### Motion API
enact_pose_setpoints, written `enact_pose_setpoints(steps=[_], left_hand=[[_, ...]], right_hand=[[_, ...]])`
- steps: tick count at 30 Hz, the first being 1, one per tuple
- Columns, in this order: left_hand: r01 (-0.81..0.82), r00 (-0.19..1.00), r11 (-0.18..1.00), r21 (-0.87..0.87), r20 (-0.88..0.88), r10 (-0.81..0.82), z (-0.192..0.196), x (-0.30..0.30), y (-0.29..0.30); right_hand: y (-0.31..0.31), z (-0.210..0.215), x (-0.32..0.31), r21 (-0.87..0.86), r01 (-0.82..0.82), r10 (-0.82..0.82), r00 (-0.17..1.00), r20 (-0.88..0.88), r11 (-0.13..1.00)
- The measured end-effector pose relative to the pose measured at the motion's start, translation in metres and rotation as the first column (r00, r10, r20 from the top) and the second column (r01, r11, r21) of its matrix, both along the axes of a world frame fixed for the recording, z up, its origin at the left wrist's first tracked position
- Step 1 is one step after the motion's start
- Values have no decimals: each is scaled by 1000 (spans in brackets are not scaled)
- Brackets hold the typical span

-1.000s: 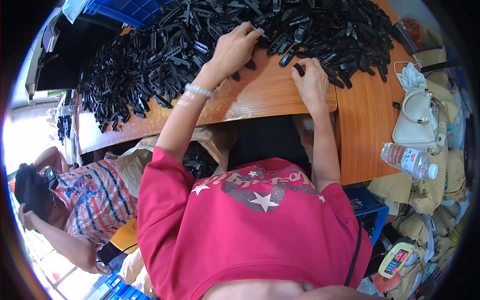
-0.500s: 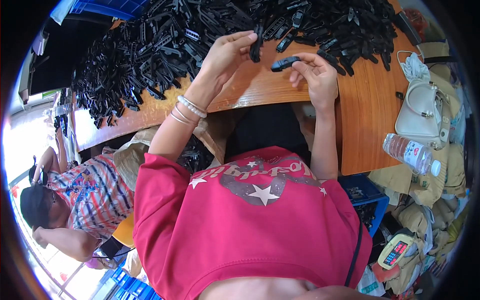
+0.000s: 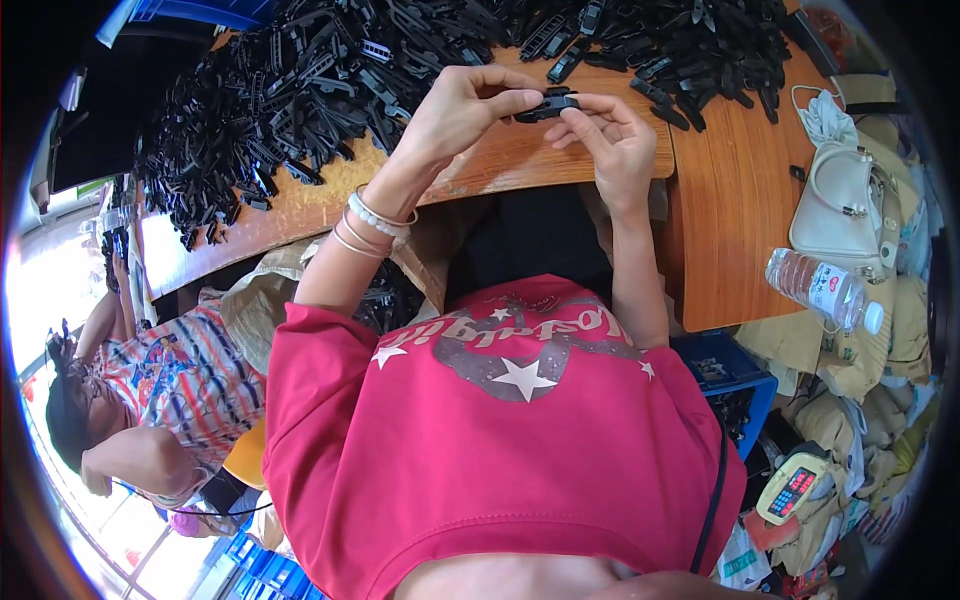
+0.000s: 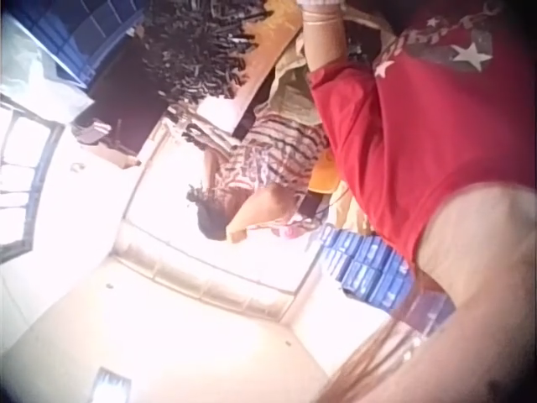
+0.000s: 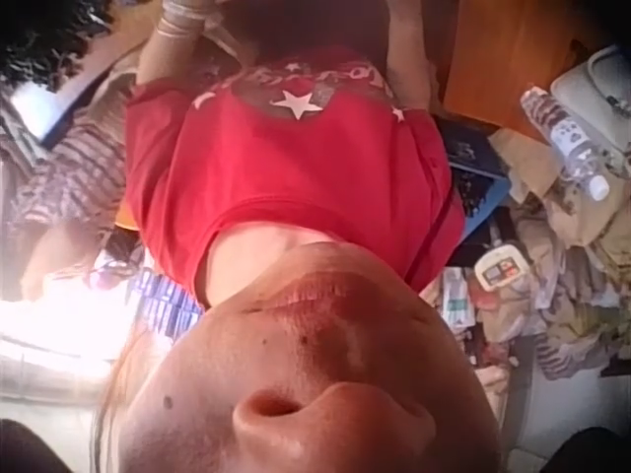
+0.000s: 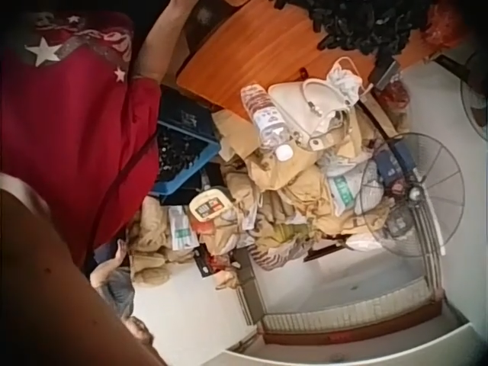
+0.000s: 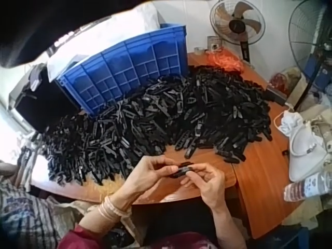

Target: Inspecting and sorting black plastic clips on a wooden workstation in a factory-like environment.

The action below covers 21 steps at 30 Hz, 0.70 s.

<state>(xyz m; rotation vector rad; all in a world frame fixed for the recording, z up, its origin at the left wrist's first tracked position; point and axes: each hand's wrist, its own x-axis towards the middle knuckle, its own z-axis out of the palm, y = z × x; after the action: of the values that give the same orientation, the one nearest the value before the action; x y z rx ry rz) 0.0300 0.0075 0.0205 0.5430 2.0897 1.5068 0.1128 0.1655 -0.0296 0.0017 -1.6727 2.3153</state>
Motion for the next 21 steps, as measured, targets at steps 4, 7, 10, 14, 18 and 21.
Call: enact_pose_setpoints(steps=[4, 7, 10, 14, 18, 21], left_hand=[[-2, 999, 1000, -5, 42, 2, -3, -3, -1], [-151, 929, 939, 309, 368, 28, -15, -3, 0], [-167, 889, 913, 373, 457, -25, -15, -7, -3], [15, 979, 988, 152, 199, -46, -8, -1, 2], [43, 989, 999, 8, -145, -41, 5, 12, 9], [-12, 905, 1000, -25, -426, 0, -6, 22, 12]], right_hand=[[0, 1, 3, 10, 30, -30, 999, -17, 999], [3, 1, 6, 25, 10, -9, 999, -42, 1000], [5, -2, 8, 39, 7, -5, 999, -46, 999], [4, 1, 10, 72, 80, -77, 996, -42, 994], [-4, 0, 9, 1, 162, -161, 985, -66, 987], [-7, -2, 10, 60, 250, -247, 968, -49, 966]])
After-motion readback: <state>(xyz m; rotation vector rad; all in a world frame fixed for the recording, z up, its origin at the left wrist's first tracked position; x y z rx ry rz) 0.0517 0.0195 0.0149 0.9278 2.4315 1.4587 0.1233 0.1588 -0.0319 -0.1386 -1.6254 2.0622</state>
